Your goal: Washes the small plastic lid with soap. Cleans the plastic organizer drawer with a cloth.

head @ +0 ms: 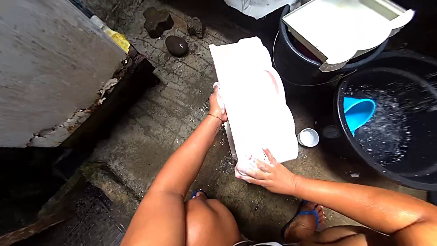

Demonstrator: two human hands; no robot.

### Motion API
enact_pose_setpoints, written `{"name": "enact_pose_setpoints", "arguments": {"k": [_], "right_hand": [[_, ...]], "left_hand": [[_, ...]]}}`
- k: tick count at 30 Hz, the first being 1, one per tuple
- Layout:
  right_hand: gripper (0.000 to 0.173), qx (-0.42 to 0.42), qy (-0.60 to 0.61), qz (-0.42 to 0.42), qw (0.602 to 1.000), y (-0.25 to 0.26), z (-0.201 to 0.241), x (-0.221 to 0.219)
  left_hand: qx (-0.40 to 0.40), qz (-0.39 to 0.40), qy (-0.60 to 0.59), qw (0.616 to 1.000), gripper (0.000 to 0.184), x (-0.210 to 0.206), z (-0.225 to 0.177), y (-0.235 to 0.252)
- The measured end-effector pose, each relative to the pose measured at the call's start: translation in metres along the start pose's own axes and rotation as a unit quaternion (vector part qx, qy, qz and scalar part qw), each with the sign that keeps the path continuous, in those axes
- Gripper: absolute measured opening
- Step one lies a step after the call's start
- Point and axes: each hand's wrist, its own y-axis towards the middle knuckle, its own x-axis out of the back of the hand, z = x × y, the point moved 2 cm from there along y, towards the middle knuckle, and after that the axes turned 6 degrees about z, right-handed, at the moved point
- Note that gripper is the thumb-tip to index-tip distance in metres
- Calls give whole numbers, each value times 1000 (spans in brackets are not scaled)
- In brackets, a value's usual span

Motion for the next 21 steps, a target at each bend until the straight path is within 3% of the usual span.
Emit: {"name": "enact_pose_setpoints", "arguments": {"k": [2, 4, 6, 8, 11, 14, 18, 21], "right_hand": [[44, 12, -9, 10, 1000, -29, -15, 2], [38, -50, -6, -18, 999, -34, -39, 16], [41, -160, 19, -36, 986, -12, -71, 36], [53, -271, 59, 5, 961, 26, -108, 57], [62, -351, 135, 30, 926, 77, -155, 74], [63, -273, 95, 13, 957, 66, -131, 64], [38, -37, 7, -53, 998, -28, -71, 25], [38, -2, -42, -89, 995, -65, -76, 13]], "left_hand": [[3, 19, 21, 1000, 49, 2, 2, 0], [11, 30, 27, 999, 53, 4, 2, 2], [15, 28, 35, 999, 54, 4, 4, 2], [4, 13, 43, 999, 50, 1, 3, 1], [-24, 2, 46, 999, 46, -2, 1, -4], [-49, -25, 39, 998, 43, 3, 1, -8], [-47, -26, 14, 998, 43, -3, 3, -8], [-22, -9, -19, 1000, 53, -12, 5, -12]]}}
